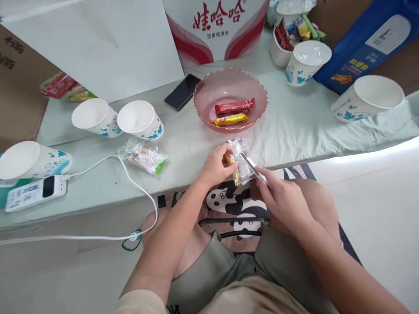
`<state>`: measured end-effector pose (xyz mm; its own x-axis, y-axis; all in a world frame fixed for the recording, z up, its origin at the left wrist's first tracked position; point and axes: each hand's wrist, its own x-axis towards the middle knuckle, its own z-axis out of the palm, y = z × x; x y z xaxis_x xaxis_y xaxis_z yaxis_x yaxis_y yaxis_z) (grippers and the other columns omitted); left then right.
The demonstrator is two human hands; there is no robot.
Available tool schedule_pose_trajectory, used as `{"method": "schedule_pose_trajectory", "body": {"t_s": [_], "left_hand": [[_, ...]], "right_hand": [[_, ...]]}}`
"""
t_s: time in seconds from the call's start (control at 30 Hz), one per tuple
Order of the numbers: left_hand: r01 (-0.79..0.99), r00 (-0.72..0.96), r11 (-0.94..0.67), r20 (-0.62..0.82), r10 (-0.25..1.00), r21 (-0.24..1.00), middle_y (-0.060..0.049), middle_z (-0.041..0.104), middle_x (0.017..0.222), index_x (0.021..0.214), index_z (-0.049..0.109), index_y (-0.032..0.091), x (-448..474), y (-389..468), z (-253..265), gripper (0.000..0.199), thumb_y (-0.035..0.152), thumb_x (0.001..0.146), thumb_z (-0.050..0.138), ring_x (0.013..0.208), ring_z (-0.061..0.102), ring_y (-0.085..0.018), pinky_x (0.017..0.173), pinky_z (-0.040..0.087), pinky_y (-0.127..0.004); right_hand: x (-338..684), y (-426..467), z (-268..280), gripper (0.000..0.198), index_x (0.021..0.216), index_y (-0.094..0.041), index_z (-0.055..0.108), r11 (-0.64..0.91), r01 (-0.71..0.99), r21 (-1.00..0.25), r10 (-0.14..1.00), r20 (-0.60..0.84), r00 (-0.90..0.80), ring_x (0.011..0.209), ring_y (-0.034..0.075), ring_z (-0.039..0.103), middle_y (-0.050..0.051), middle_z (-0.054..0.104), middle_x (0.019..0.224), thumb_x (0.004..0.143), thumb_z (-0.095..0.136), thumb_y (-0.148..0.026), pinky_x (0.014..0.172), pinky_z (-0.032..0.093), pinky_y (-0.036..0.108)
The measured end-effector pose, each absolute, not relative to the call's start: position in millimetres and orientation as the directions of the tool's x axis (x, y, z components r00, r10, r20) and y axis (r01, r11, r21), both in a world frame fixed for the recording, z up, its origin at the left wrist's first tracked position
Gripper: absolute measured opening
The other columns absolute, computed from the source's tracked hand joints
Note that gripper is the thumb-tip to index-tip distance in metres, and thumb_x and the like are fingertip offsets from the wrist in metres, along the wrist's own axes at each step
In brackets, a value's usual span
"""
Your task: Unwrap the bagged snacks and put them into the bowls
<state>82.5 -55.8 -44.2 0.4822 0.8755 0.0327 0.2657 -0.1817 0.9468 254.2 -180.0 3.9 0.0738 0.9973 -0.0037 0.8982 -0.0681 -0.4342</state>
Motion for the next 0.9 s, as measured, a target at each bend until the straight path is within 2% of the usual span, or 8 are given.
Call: {"method": "schedule_pose_trajectory", "body": {"t_s": [0.17, 0.27, 0.4, 0.5, 0.6, 0.7, 0.8, 0.9], "left_hand": [[0.263, 0.471, -0.187, 0.043, 0.881, 0.946, 0.001, 0.053, 0.089, 0.088, 0.050, 0.022, 84, -54, -45, 0.021, 0.021, 0.075, 0.067, 0.072, 0.050, -0.010, 0.067, 0.048, -0.024], [0.307, 0.407, -0.223, 0.085, 0.909, 0.925, -0.001, 0.055, 0.094, 0.087, 0.050, 0.022, 83, -60, -44, 0.020, 0.018, 0.077, 0.066, 0.074, 0.052, -0.011, 0.069, 0.049, -0.025], [0.468, 0.248, -0.245, 0.139, 0.959, 0.849, -0.007, 0.054, 0.117, 0.089, 0.052, 0.022, 74, -74, -39, 0.023, 0.020, 0.077, 0.072, 0.087, 0.058, -0.015, 0.077, 0.052, -0.030], [0.578, 0.154, -0.232, 0.175, 0.972, 0.783, -0.007, 0.055, 0.112, 0.099, 0.054, 0.024, 64, -79, -35, 0.034, 0.025, 0.076, 0.078, 0.100, 0.059, -0.022, 0.089, 0.051, -0.037], [0.657, 0.057, -0.142, 0.140, 0.989, 0.741, -0.006, 0.056, 0.108, 0.106, 0.053, 0.025, 56, -74, -32, 0.042, 0.034, 0.075, 0.081, 0.104, 0.058, -0.024, 0.092, 0.049, -0.039], [0.732, -0.047, -0.018, 0.078, 0.996, 0.681, -0.008, 0.055, 0.109, 0.106, 0.054, 0.023, 45, -65, -30, 0.038, 0.039, 0.079, 0.077, 0.109, 0.058, -0.027, 0.094, 0.047, -0.040], [0.754, -0.081, 0.009, 0.080, 0.994, 0.656, -0.011, 0.056, 0.114, 0.106, 0.056, 0.021, 31, -55, -29, 0.033, 0.038, 0.083, 0.073, 0.110, 0.059, -0.026, 0.095, 0.047, -0.039], [0.752, -0.075, -0.016, 0.110, 0.991, 0.659, -0.009, 0.063, 0.112, 0.103, 0.059, 0.021, 20, -48, -27, 0.027, 0.036, 0.083, 0.071, 0.098, 0.063, -0.021, 0.087, 0.047, -0.033]], "right_hand": [[255, -227, -3, 0.041, 0.130, -0.023, 0.064, -0.100, 0.863, -0.496, 0.995, -0.069, 0.076, 0.059, 0.027, 0.072, 0.004, 0.076, 0.074, 0.099, 0.040, -0.034, 0.052, 0.050, 0.036], [271, -242, 3, 0.037, 0.129, -0.030, 0.063, -0.124, 0.840, -0.529, 0.991, -0.027, 0.129, 0.066, 0.026, 0.073, 0.004, 0.079, 0.087, 0.098, 0.044, -0.038, 0.059, 0.053, 0.037], [304, -216, 8, 0.033, 0.120, -0.027, 0.064, -0.228, 0.871, -0.435, 0.952, 0.086, 0.293, 0.080, 0.031, 0.072, 0.009, 0.077, 0.093, 0.094, 0.050, -0.042, 0.065, 0.050, 0.040], [328, -165, -1, 0.031, 0.113, -0.024, 0.065, -0.298, 0.895, -0.332, 0.938, 0.072, 0.339, 0.074, 0.029, 0.067, 0.010, 0.074, 0.092, 0.092, 0.048, -0.039, 0.062, 0.044, 0.037], [345, -115, -12, 0.031, 0.114, -0.022, 0.065, -0.238, 0.940, -0.243, 0.963, 0.065, 0.260, 0.089, 0.032, 0.066, 0.014, 0.073, 0.100, 0.091, 0.048, -0.031, 0.071, 0.045, 0.041], [344, -90, -15, 0.030, 0.113, -0.020, 0.067, -0.199, 0.958, -0.207, 0.952, 0.190, 0.239, 0.110, 0.038, 0.061, 0.018, 0.070, 0.115, 0.088, 0.049, -0.025, 0.088, 0.044, 0.051], [313, -88, -12, 0.028, 0.110, -0.021, 0.066, 0.002, 0.945, -0.327, 0.962, 0.260, 0.087, 0.109, 0.034, 0.062, 0.016, 0.070, 0.114, 0.091, 0.048, -0.028, 0.093, 0.047, 0.051], [262, -88, -16, 0.033, 0.121, -0.019, 0.062, 0.277, 0.830, -0.484, 0.957, 0.214, -0.194, 0.110, 0.031, 0.064, 0.015, 0.070, 0.117, 0.093, 0.049, -0.032, 0.095, 0.050, 0.047]]}}
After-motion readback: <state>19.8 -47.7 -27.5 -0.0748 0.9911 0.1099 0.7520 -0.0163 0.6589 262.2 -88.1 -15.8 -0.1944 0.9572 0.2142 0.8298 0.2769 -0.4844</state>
